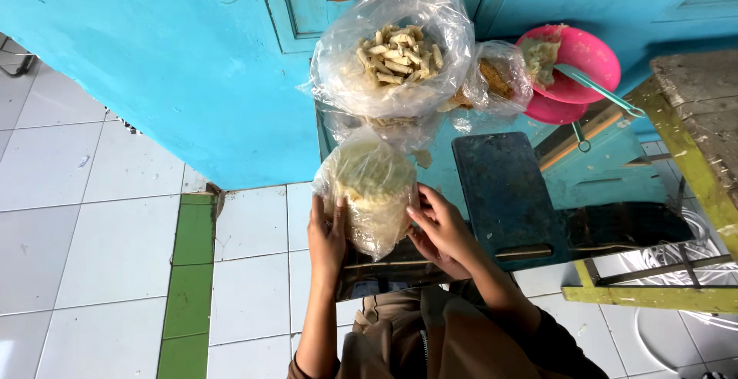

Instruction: The person places filling from a pink bowl onto thin pastry sheets on a cutting board and folds the sheets over the filling to make filled pastries. They then take a stack of dough sheets from a plastic bag, peel sheets apart, and continue assembling.

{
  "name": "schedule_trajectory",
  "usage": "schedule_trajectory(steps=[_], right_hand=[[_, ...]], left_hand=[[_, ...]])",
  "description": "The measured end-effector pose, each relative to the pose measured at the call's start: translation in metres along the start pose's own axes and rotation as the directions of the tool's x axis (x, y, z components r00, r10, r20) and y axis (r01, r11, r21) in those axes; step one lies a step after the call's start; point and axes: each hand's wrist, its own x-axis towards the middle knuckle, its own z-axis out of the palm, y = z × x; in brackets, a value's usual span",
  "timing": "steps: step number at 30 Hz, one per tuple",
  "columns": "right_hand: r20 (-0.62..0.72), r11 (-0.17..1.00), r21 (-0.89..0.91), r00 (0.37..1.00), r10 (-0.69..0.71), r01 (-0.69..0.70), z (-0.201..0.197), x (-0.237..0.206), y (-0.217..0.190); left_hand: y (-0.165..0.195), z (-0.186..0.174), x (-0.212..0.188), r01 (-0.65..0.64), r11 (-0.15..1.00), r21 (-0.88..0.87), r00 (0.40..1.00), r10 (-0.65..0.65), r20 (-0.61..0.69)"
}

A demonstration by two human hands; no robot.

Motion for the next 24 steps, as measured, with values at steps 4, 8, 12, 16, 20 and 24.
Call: schedule_trajectory(steps=[4, 8, 12, 16, 20, 24], right_hand=[[-0.065, 0.986, 0.164, 0.998, -0.018, 0.028, 0.012, -0.011, 0.01], [-0.08, 0.933, 0.341, 0.992, -0.094, 0.116, 0.023, -0.021, 0.004], [-0.079, 0.898, 0.398, 0.982, -0.173, 0.19, 0.032, -0.036, -0.019], [-0.087, 0.922, 0.227, 0.949, -0.302, 0.314, 0.022, -0.044, -0.047], [-0.079, 0.93, 0.032, 0.928, -0.363, 0.366, 0.008, -0.05, -0.067], [0.054, 0.746, -0.158, 0.76, -0.648, 0.647, -0.006, -0.07, -0.066]], left_hand=[[0.003, 0.002, 0.001, -0.347, 0.934, -0.081, 0.933, 0.336, -0.125], [-0.004, 0.004, 0.001, -0.245, 0.858, -0.452, 0.969, 0.222, -0.105], [-0.008, -0.014, 0.006, -0.029, 0.683, -0.729, 0.999, -0.005, -0.045], [-0.014, -0.023, -0.015, 0.109, 0.296, -0.949, 0.988, 0.075, 0.137], [-0.02, -0.005, -0.036, 0.092, 0.192, -0.977, 0.995, 0.015, 0.097], [-0.027, 0.028, -0.046, 0.277, -0.078, -0.958, 0.957, 0.116, 0.267]])
